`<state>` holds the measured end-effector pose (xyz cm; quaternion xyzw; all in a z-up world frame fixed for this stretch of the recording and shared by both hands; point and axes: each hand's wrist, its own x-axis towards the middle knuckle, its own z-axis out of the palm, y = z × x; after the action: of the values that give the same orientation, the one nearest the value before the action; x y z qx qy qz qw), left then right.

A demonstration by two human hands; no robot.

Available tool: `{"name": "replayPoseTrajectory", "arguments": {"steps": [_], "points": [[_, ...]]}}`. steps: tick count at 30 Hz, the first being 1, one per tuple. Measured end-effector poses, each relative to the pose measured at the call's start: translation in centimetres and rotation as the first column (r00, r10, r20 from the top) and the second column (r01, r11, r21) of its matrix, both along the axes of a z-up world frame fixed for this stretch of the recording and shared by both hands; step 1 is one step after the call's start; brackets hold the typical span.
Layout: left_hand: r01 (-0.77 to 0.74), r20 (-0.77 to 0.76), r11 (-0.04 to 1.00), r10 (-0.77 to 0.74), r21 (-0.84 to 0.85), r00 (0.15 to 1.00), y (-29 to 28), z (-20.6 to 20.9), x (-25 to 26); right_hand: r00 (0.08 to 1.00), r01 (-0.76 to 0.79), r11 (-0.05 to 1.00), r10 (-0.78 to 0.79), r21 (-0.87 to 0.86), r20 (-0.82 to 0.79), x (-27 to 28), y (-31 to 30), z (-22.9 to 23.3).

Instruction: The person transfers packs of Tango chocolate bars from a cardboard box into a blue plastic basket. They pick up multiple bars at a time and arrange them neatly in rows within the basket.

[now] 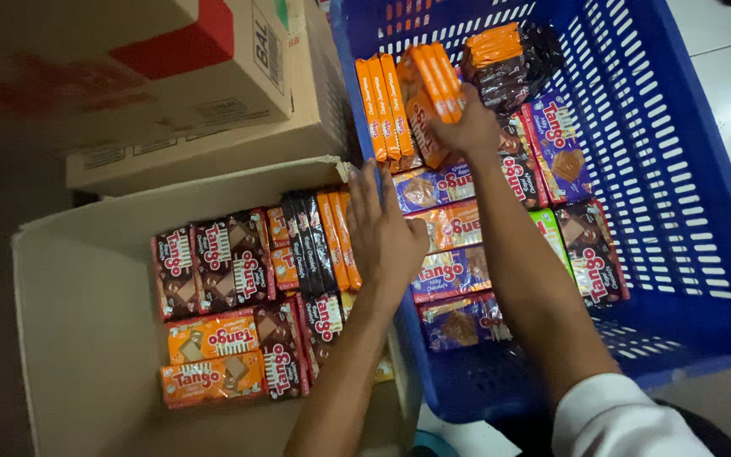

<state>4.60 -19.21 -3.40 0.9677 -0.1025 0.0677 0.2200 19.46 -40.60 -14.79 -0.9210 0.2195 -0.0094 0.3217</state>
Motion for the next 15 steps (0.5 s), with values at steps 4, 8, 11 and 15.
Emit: {"name": "replayPoseTrajectory", "arguments": {"steps": [4,8,11,15], "points": [[0.018,0.048,0.995,-0.013,-0.099,0.999,-0.1,1.1,0.0,0.985,0.16,0.967,-0.145,0.199,-0.09,-0.6,-1.1,3.2],[-0.012,0.033,0.994,0.016,-0.112,0.999,-0.2,-0.7,0.0,0.961,0.232,0.73,-0.273,0.643,-0.037,-4.7,-0.6,10.6],[-0.029,0.084,0.983,0.044,-0.18,0.996,-0.4,-1.3,0.7,0.958,0.215,0.703,-0.287,0.678,-0.006,-7.8,0.5,17.9],[-0.035,0.176,0.944,0.098,-0.329,0.98,-0.3,-2.7,0.8,0.973,0.154,0.67,-0.231,0.727,0.007,-12.5,2.3,25.8]]}}
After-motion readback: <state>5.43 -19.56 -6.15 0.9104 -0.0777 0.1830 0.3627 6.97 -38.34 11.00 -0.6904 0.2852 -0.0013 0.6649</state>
